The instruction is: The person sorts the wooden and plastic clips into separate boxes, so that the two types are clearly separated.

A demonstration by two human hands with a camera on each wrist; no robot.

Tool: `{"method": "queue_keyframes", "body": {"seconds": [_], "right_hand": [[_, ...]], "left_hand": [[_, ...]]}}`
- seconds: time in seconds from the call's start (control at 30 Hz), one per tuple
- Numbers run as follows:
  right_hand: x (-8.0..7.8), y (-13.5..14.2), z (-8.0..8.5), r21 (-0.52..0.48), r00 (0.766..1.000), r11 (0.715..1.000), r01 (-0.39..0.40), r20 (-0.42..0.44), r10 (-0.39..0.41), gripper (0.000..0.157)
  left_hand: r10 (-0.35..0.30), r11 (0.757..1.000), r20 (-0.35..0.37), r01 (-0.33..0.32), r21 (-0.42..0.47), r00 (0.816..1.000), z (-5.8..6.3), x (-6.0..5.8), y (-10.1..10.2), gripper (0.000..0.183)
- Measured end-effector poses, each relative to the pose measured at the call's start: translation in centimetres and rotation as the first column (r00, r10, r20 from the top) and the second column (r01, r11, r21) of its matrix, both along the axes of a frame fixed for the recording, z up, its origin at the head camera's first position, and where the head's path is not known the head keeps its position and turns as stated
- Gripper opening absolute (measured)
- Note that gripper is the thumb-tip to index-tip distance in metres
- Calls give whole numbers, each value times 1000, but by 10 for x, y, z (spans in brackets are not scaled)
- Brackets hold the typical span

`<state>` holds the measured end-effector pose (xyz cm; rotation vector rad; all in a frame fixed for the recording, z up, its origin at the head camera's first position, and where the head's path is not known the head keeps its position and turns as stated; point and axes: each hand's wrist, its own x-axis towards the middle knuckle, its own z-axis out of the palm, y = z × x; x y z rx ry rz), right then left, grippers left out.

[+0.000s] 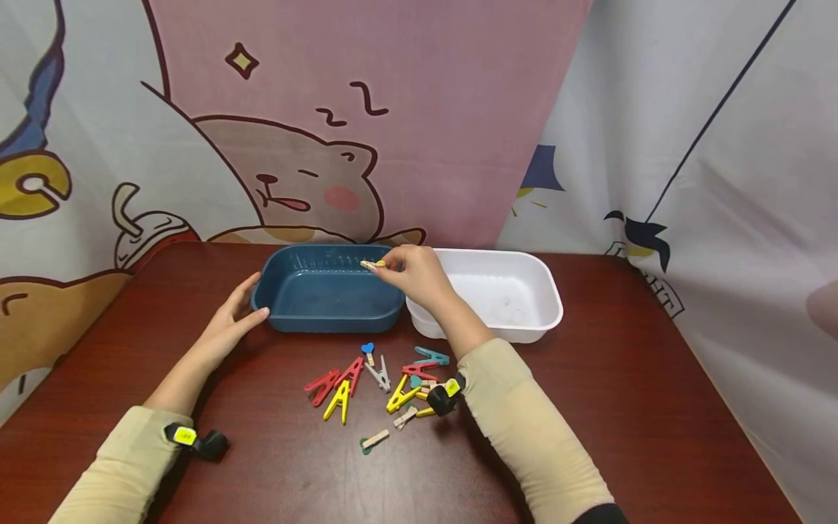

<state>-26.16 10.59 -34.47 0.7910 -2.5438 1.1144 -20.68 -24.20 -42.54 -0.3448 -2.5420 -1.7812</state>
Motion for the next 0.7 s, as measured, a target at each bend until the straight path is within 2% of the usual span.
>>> {"method": "queue_keyframes", "body": {"seconds": [0.43,0.7], "right_hand": [[-9,-5,-13,37,998,998,45,51,-47,14],[-11,-5,-14,78,994,995,61,88,-68,18]], "left_hand": [[-5,1000,-3,5,14,1000,1,0,1,76],[-2,1000,2,2,1,1000,0,-1,-1,76]]}}
